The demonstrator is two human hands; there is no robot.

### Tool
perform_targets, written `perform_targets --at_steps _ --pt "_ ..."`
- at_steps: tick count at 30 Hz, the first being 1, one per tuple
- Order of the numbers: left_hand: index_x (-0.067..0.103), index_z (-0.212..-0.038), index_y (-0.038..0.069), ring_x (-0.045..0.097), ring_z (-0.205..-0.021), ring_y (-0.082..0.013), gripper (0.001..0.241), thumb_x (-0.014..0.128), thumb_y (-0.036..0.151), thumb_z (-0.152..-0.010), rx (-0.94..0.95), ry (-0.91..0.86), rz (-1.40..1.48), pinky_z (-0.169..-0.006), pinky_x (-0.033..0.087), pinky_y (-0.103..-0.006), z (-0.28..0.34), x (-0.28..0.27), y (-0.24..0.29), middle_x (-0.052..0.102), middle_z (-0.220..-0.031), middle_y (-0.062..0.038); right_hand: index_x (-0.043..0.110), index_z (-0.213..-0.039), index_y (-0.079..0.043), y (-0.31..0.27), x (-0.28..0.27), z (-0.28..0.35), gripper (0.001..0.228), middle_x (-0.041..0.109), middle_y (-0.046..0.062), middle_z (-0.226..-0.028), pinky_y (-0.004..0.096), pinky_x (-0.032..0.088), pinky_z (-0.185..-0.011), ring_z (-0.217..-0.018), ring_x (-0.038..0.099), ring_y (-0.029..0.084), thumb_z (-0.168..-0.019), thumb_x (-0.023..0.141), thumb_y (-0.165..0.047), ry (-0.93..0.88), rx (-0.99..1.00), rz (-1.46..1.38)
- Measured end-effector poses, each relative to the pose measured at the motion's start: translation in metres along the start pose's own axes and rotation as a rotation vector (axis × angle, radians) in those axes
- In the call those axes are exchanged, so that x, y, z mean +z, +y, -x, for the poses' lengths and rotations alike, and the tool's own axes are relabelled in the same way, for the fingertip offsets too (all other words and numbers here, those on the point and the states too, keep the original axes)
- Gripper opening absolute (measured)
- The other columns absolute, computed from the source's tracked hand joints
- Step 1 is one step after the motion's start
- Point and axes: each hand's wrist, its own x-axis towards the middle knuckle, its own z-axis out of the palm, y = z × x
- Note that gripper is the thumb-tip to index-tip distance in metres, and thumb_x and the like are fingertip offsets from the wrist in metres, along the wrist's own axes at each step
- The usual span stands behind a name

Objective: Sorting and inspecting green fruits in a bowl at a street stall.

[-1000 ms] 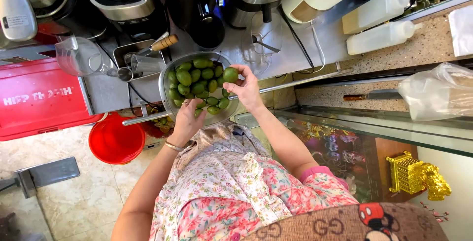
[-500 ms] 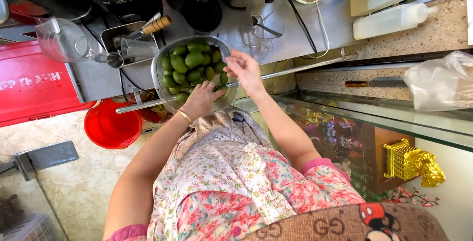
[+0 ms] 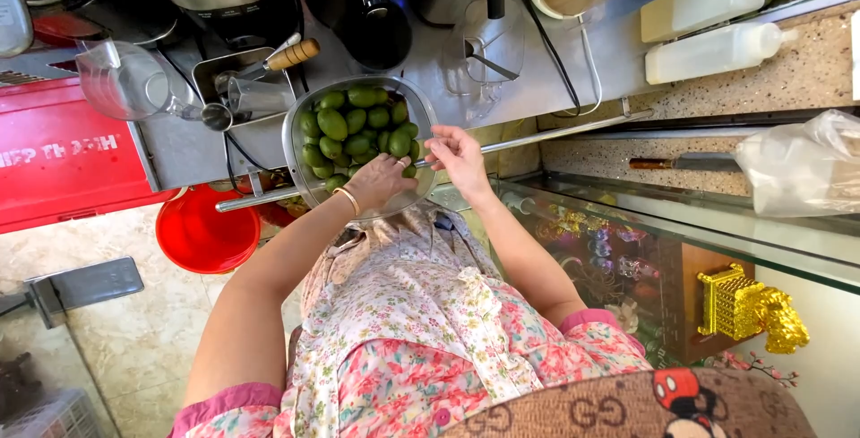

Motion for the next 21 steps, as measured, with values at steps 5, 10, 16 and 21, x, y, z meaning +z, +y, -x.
perform_targets --at_steps 5,10,16,21 --pt "0.066 -0.118 0.028 0.057 -0.12 -0.0292 0.035 0.067 0.016 -0.085 -0.03 0.051 -0.021 -0.096 0.044 -0.0394 0.012 -0.025 0.001 0.059 -0.126 -0.013 0.058 -0.136 0.001 -0.009 0.014 -0.009 0.038 0.072 0.009 -0.108 0.026 0.058 -0.068 -0.082 0.069 0.013 -0.1 0.064 -0.009 -0.051 -0.032 0.007" --pt "0.062 -0.126 0.014 0.054 -0.119 -0.0324 0.039 0.07 0.015 -0.088 -0.25 0.417 0.139 -0.101 0.044 -0.0452 0.056 -0.056 -0.008 0.059 -0.127 -0.017 0.057 -0.135 0.002 0.0 0.027 -0.022 0.036 0.072 0.01 -0.107 0.026 0.058 -0.068 -0.081 0.069 0.013 -0.1 0.063 -0.007 -0.093 -0.06 0.033" --pt "0.029 -0.153 -0.001 0.035 -0.139 -0.0515 0.098 0.084 0.024 -0.076 -0.838 0.811 0.441 -0.113 0.035 -0.057 0.058 -0.04 -0.011 0.035 -0.151 -0.036 0.046 -0.145 -0.004 0.045 0.047 -0.038 0.066 0.07 0.019 -0.111 0.04 0.059 -0.082 -0.095 0.072 0.03 -0.089 0.076 -0.019 -0.11 -0.247 0.692" --pt "0.012 -0.162 0.01 0.017 -0.149 -0.0525 0.139 0.097 0.043 -0.057 -1.105 0.305 0.461 -0.105 0.039 -0.0662 0.04 -0.064 -0.017 0.02 -0.159 -0.034 0.03 -0.156 -0.014 0.012 0.073 -0.029 0.098 0.061 0.03 -0.121 0.046 0.054 -0.091 -0.098 0.068 0.04 -0.075 0.083 -0.028 -0.055 -0.057 0.844"
